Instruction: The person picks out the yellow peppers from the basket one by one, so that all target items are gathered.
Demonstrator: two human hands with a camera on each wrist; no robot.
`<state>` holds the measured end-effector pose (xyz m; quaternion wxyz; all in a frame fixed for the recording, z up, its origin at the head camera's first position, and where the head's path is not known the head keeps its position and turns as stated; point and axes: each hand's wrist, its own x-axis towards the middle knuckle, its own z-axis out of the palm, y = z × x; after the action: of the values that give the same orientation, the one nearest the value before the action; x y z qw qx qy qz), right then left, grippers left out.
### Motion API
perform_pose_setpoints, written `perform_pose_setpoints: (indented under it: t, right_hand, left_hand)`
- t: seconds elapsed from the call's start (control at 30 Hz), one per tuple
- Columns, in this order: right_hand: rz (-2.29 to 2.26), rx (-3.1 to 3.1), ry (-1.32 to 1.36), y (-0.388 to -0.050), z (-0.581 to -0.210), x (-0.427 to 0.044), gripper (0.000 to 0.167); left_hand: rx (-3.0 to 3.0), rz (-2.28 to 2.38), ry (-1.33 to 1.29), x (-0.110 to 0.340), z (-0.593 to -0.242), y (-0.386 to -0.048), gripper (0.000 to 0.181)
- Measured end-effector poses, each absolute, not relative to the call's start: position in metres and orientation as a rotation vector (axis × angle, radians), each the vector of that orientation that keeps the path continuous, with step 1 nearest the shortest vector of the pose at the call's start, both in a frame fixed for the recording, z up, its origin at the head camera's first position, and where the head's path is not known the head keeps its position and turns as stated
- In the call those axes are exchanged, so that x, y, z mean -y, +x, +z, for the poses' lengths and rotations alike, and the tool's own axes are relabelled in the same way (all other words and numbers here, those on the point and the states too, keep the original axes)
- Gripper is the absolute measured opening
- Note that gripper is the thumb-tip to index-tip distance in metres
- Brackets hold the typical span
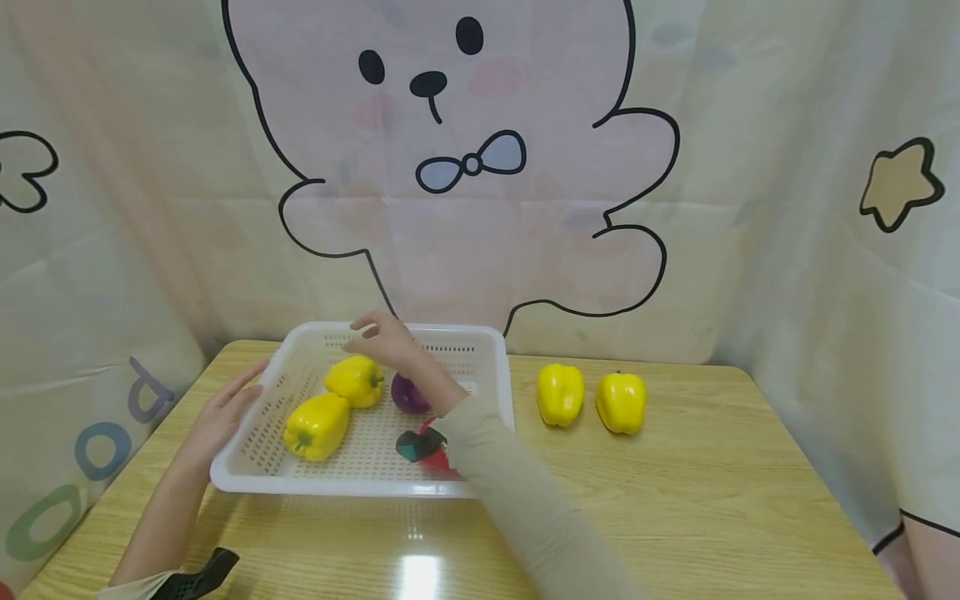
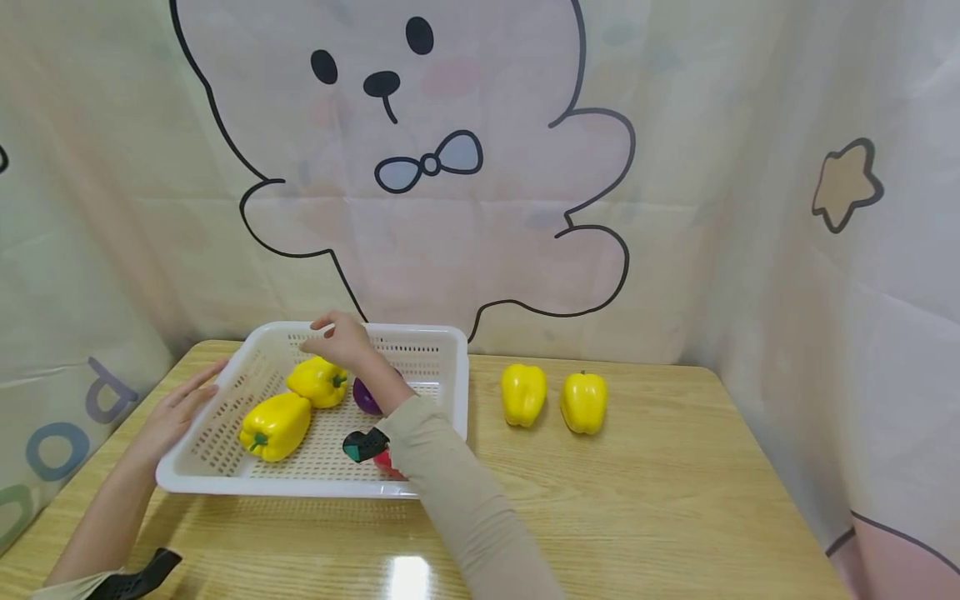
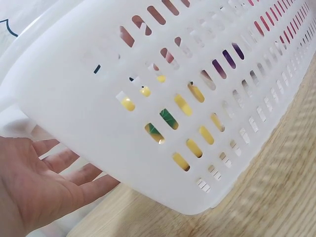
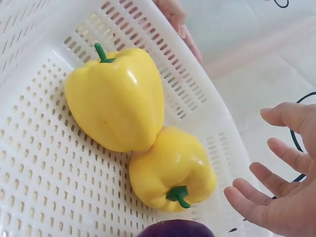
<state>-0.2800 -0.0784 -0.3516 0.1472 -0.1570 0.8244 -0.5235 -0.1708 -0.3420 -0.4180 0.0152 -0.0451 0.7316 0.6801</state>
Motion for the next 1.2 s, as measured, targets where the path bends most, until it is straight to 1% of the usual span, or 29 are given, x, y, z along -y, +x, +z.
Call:
perform_pose_setpoints:
  t: [0.27,0.5,0.67,0.8,1.0,1.07,1.2]
  right_hand:
    - [-1.493,-2.417,-0.403,-0.280,-0.361,0.088,0.041]
    - [-1.456,-2.459,-0.327,-0.282,-0.373,0.092,0.045]
    - [-1.452,-2.463,-0.300,-0.282,-0.379,0.092,0.048]
    - [-1.415,-2.483,-0.305,-0.282,-0.381,0.093,0.050]
    - [-1.346,-2.504,-0.377,-0.280,-0.386,0.095,0.056]
    - [-1.316,-2.506,-0.402,-0.279,-0.388,0.095,0.059]
    - [-1.269,-2.506,-0.420,-0.277,-0.392,0.094,0.063]
  left_hand:
    - [-2.264,2.133,-0.169,0.341,-0.419,-0.171,0.040]
    - [-2.283,2.109,-0.170,0.341,-0.420,-0.171,0.045]
    - [-2.268,2.131,-0.159,0.341,-0.419,-0.171,0.042]
    - [-2.254,2.144,-0.159,0.341,-0.418,-0.171,0.044]
    - [-2.281,2.079,-0.192,0.341,-0.417,-0.171,0.059]
    - [-2.273,2.087,-0.188,0.341,-0.417,-0.171,0.060]
    - [-2.242,2.137,-0.148,0.341,-0.419,-0.171,0.055]
